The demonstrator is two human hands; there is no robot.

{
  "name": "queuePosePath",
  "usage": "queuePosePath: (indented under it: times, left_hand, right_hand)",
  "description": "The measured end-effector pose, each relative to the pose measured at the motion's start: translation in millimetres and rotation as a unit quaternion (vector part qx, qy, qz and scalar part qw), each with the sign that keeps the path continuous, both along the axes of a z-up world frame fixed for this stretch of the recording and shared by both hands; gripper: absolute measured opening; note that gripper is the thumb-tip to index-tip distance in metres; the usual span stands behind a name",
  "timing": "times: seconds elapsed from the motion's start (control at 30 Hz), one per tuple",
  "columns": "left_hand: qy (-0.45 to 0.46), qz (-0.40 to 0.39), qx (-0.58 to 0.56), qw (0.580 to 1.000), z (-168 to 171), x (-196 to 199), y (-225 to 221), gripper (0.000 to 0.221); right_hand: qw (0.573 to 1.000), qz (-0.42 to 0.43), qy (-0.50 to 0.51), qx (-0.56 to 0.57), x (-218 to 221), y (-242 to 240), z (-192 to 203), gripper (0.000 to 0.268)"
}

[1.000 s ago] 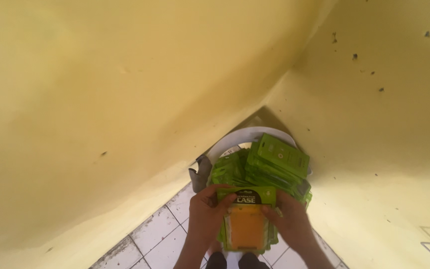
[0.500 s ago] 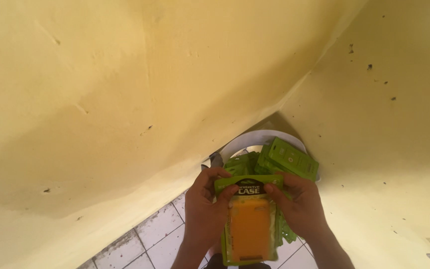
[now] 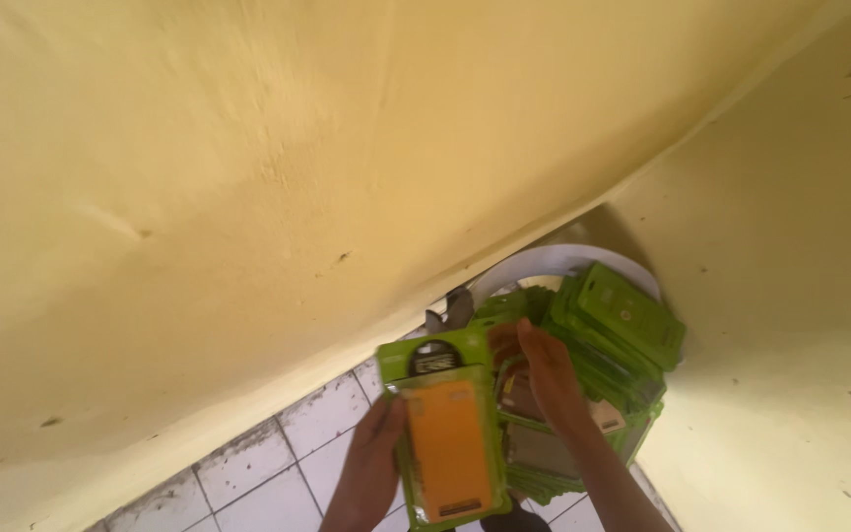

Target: The person picks up packaged phone cases from a white bucket and hangs them one by one on a wall-mounted wire grid display. The person repeats this process for multiple items, transferring them from the bucket to the display rack.

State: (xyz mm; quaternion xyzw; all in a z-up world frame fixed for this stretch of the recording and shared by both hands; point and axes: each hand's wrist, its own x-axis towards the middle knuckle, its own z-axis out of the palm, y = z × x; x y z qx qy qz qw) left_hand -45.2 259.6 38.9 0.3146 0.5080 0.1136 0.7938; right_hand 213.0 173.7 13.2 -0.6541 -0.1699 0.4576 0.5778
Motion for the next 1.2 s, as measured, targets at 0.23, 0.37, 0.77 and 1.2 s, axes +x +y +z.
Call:
queuePosePath:
  times: [0.23, 0.37, 0.77, 1.2]
  left_hand:
    - [-0.044, 0.183, -0.102, 0.977, -77.9, -65.9, -10.0, 0.045]
    - [-0.027, 0.215, -0.118, 0.969, -101.9, -79.1, -12.2, 0.044]
    - [-0.006, 0.146, -0.108, 0.983, -73.6, -60.9, -17.0, 0.048]
    - [-0.170, 0.009, -0.135, 0.976, 13.6, 63.4, -14.8, 0.054]
  right_hand:
    - [0.830, 0.144, -0.524, -0.125, -53.8, 44.6, -141.2, 0.103]
    - [0.819, 0.160, -0.495, -0.240, -90.6, 85.6, -140.4, 0.120]
    - [0.903, -0.015, -0.358, -0.239, -66.0, 52.3, -148.5, 0.040]
    - [0.920, -0.081, -0.321, -0.211, 5.2, -85.3, 101.7, 0.039]
